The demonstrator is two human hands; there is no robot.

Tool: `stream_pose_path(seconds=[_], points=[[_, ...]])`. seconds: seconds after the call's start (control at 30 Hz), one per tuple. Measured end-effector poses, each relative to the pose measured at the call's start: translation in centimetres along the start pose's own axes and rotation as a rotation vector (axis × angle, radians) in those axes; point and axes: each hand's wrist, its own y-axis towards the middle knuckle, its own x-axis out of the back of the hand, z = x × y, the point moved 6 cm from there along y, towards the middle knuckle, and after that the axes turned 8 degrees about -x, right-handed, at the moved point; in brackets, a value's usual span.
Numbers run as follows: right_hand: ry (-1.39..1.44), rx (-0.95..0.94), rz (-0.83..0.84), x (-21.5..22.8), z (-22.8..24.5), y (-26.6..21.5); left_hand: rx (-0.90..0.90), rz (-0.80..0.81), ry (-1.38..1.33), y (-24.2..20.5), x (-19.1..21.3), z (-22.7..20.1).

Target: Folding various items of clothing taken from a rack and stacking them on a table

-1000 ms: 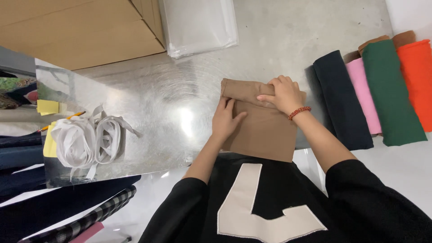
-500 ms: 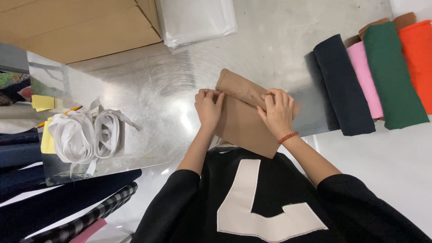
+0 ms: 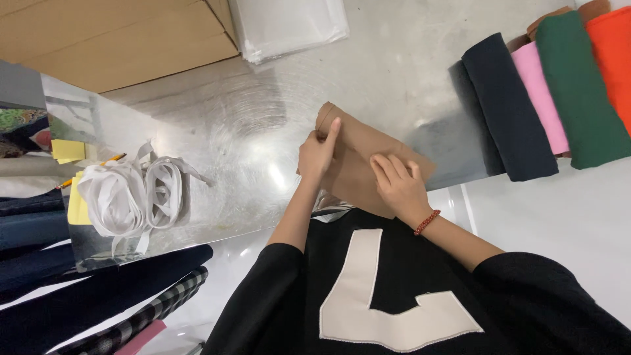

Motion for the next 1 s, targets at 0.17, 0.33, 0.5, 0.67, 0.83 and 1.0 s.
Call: stream_pose_path(seconds=[0.17, 0.33, 0.5, 0.67, 0.83, 1.0], points=[[0.201, -0.087, 0.068, 2.8, -0.4, 1.7, 0.013, -0.026, -0.080, 1.5, -0.7, 1.8], [0.311, -0.381, 0.275, 1.8, -6.5, 4.1, -0.005, -0.040, -0.218, 2.7, -1.5, 4.2], [0.474, -0.527, 0.804, -2.5, -8.2, 4.1, -0.175, -0.154, -0.362, 1.2, -0.2, 3.3], [0.204, -0.368, 0.496, -4.1, -11.8, 8.1, -0.187, -0.097, -0.282, 3.2, -0.2, 2.9], [0.024, -0.302, 0.235, -5.0, -12.9, 9.5, -0.189, -0.160, -0.091, 3.2, 0.0, -0.6], [0.215, -0.270, 0.177, -2.0, -9.8, 6.4, -0.811, -0.494, 0.266, 2.5, 0.8, -4.8]])
